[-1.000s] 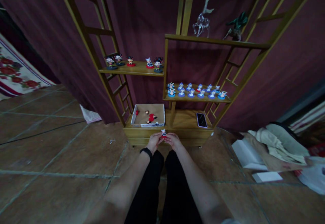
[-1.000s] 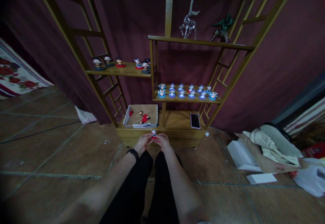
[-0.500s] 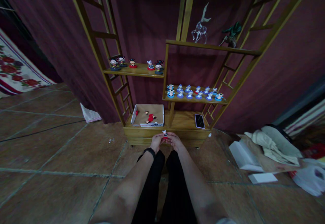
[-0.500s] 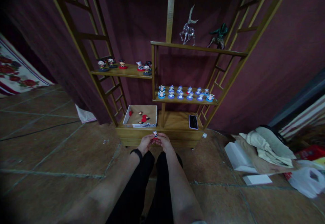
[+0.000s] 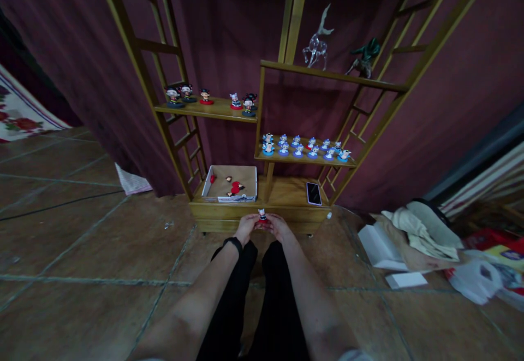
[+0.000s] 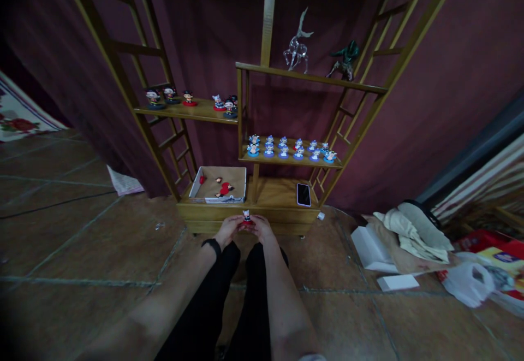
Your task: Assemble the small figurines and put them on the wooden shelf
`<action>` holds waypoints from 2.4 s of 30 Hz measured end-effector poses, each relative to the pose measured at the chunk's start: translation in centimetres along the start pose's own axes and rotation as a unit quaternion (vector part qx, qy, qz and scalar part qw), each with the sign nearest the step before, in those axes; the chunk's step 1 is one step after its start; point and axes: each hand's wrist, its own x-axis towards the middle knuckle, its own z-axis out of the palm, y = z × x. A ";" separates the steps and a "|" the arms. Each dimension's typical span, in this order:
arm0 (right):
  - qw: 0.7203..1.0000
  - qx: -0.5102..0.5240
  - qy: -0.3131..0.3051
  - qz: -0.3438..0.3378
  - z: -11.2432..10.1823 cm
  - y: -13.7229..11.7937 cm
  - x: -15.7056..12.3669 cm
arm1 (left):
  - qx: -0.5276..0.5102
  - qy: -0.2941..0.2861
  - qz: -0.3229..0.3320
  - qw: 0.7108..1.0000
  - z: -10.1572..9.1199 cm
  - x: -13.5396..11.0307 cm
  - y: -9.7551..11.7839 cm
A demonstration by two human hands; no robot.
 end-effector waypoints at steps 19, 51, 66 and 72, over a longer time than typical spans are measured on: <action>0.997 -0.045 -0.003 0.058 0.5 -0.1 0.8 | 0.043 0.002 -0.021 0.999 -1.2 1.9 0.1; 0.998 -0.045 -0.015 0.042 0.3 -0.2 0.7 | 0.065 -0.028 -0.001 0.998 -1.4 2.1 0.2; 0.997 -0.054 -0.026 0.048 0.4 -0.5 0.6 | 0.087 -0.031 -0.006 0.996 -0.8 1.1 1.0; 0.997 -0.039 -0.042 0.047 0.2 -0.4 0.7 | 0.076 -0.031 -0.013 0.997 -1.0 1.7 0.6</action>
